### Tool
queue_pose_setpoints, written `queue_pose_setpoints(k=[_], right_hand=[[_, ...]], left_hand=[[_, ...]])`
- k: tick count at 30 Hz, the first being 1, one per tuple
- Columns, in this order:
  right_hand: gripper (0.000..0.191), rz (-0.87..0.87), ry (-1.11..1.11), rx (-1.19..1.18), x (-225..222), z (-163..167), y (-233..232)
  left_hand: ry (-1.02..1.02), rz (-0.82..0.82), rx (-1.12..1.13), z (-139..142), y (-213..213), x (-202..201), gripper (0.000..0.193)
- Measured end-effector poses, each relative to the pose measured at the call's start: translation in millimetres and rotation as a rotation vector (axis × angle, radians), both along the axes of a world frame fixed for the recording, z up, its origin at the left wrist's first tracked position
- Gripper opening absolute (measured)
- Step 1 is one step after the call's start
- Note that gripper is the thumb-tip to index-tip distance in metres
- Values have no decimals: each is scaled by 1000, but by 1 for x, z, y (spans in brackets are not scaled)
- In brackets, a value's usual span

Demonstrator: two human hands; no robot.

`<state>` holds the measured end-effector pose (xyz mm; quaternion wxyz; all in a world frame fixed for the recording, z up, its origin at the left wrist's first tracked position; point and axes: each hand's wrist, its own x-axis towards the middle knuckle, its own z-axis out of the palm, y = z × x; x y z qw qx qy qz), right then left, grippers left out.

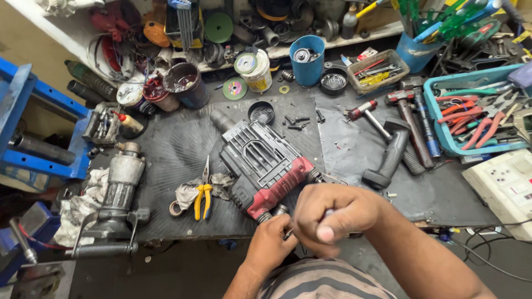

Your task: The person repairs a rotary hammer drill on a cluttered workbench. They strip the insulation from the drill's power cord wires using pliers, twist the exposed wire strands by hand, and use a screwdriver to work on the drill's open housing near the cord connection point.

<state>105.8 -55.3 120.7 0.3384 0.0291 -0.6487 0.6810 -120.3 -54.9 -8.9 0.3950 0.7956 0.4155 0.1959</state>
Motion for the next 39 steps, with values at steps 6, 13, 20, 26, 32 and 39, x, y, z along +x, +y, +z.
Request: queue_pose_setpoints(k=[6, 13, 20, 26, 32, 39], right_hand=[[48, -1061, -29, 263, -46, -18, -41], [50, -896, -9, 384, -40, 14, -23], [56, -97, 122, -76, -13, -14, 8], [59, -1436, 52, 108, -69, -21, -47], [59, -602, 4, 162, -23, 13, -6], [60, -457, 59, 30, -23, -20, -20]], left_hand=[[-45, 18, 12, -1, 0, 2, 19], [-76, -22, 24, 4, -1, 0, 20], [-43, -15, 15, -2, 0, 1, 17], [-38, -19, 16, -7, 3, 2, 18], [-111, -49, 58, -5, 2, -1, 20], [-8, -49, 2, -10, 5, 1, 22]])
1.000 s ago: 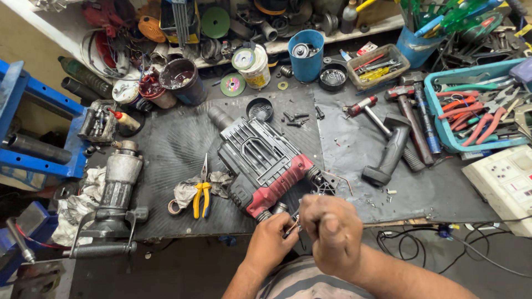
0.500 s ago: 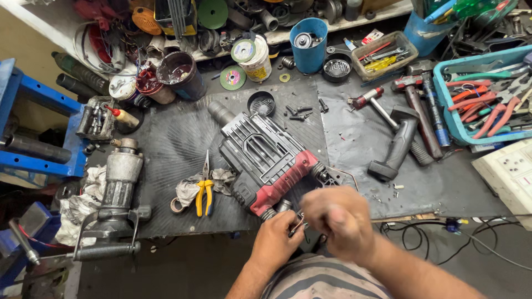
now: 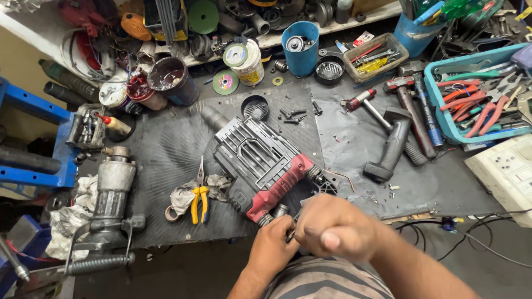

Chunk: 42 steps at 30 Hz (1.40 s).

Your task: The person repairs a rotary hammer drill on a cluttered workbench. They strip the insulation from the drill's power cord wires using pliers, twist the exposed wire strands by hand, and use a screwdriver to work on the drill's open housing near the cord connection point.

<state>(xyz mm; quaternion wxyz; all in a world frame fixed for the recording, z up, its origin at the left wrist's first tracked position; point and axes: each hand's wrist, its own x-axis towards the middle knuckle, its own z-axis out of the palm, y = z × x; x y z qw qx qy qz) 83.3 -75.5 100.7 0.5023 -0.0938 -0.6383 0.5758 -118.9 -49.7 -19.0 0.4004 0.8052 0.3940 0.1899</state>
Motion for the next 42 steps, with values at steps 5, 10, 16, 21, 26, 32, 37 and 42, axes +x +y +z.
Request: queue_pose_setpoints(k=[5, 10, 16, 21, 26, 32, 37, 42], right_hand=[[56, -856, 117, -39, -36, -10, -33], [59, -296, -138, 110, 1, 18, -3], [60, 385, -23, 12, 11, 21, 19], [58, -111, 53, 68, -6, 1, -13], [59, -449, 55, 61, -16, -11, -25], [65, -578, -18, 30, -15, -33, -32], [64, -442, -313, 80, 2, -73, -43], [53, -506, 395, -19, 39, -78, -106]], left_hand=[[-40, 22, -1, 1, -1, 0, 19], [-67, 28, 27, 2, -3, -1, 18], [-53, 46, -28, 2, -4, -2, 18], [-77, 44, -17, -1, -2, -2, 19], [-72, 57, -9, -2, -2, -1, 17], [-17, 15, 27, 11, -5, -2, 17], [-131, 9, 41, 24, -27, -22, 27], [-201, 38, 188, 24, -49, -32, 31]])
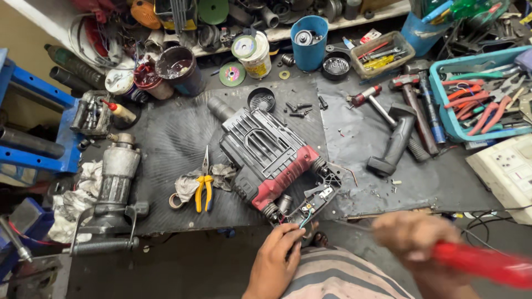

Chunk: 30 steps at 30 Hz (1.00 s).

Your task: The person repairs a rotary hammer drill on a cluttered workbench. They strip the insulation from the drill's power cord wires using pliers, twist the exposed wire strands by hand, and use a screwdriver to work on the drill's open housing near the cord connection point.

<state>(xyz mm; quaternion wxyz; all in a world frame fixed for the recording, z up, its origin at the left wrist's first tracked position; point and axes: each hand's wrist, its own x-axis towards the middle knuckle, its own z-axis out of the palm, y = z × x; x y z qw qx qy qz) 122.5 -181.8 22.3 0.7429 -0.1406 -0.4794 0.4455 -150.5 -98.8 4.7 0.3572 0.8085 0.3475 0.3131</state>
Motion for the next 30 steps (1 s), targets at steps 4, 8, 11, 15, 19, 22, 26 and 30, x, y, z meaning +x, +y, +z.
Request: queue_pose_setpoints(k=[4, 8, 11, 15, 19, 22, 26, 30], right_hand=[[51, -288, -50, -471, 38, 2, 1], [27, -689, -1094, -844, 42, 1, 29], [32, -719, -1256, -840, 34, 2, 53], [31, -838, -1494, -568, 39, 2, 86], [30, -892, -1696, -493, 41, -8, 104], [30, -930, -1719, -426, 38, -15, 110], [43, -1072, -1675, -316, 30, -24, 104], [33, -852, -1310, -231, 1, -33, 74]], left_hand=[[50, 106, -170, -1, -8, 1, 28], [82, 163, -2, -2, -13, 2, 16], [18, 196, -54, -9, -11, 3, 11], [-85, 252, -382, -24, -12, 1, 10], [-76, 243, -453, -38, -17, -12, 12], [-19, 211, -425, -45, -18, -23, 12], [-43, 144, -213, -47, -18, -31, 12], [-13, 48, 103, -35, -8, -38, 16]])
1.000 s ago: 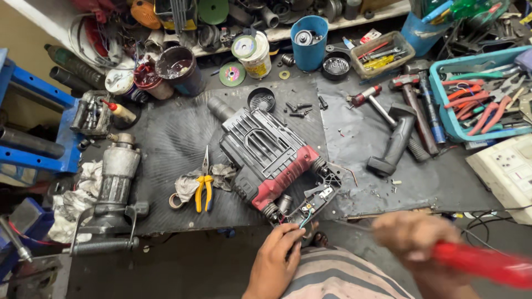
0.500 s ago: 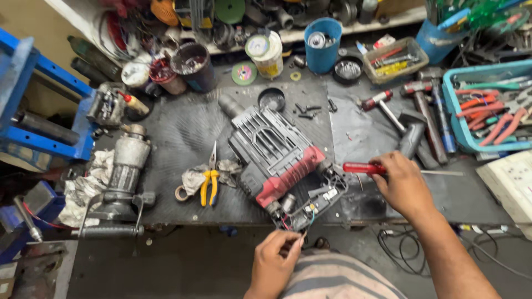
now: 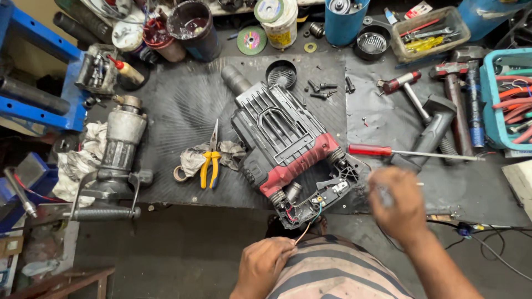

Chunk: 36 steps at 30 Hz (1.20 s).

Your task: The person repairs a rotary hammer drill on a cluttered workbench. They strip the insulation from the drill's power cord wires using pliers, twist the exposed wire strands by hand, and use a screwdriver to work on the drill's open housing near the cord connection point.

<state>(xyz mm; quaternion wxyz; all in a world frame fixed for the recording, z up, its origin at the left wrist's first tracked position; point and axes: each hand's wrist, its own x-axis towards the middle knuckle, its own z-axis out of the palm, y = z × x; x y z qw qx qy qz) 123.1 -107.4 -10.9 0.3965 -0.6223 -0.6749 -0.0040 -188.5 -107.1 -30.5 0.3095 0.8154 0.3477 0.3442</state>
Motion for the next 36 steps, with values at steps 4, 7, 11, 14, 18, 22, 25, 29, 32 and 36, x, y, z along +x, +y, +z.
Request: queue_pose_setpoints(k=[4, 7, 11, 14, 18, 22, 25, 29, 32, 36], right_hand=[[29, 439, 171, -187, -38, -8, -26], [32, 590, 161, -236, -59, -15, -30], [25, 687, 180, -264, -68, -22, -29], [23, 625, 124, -241, -68, -23, -31], [20, 559, 183, -209, -70, -18, -34], [18, 495, 197, -234, -76, -9, -36], [18, 431, 164, -321, -87, -3, -39], [17, 311, 99, -419, -107, 4, -54], [14, 173, 78, -395, -128, 6, -61], [15, 18, 38, -405, -150, 3, -68]], left_hand=[[-17, -137, 155, 19, 13, -1, 17], [-16, -209, 199, 31, 20, 5, 18], [-41, -255, 238, 37, 27, 17, 19], [-79, -210, 190, 36, 26, 21, 21], [-87, -153, 128, 31, 31, 16, 21], [-53, -134, 60, 25, 40, 4, 19], [90, -118, -89, 19, 47, 2, 26], [206, -229, -131, 14, 53, 3, 37], [184, -310, -64, 17, 60, -10, 29], [231, -390, -81, 20, 69, -35, 29]])
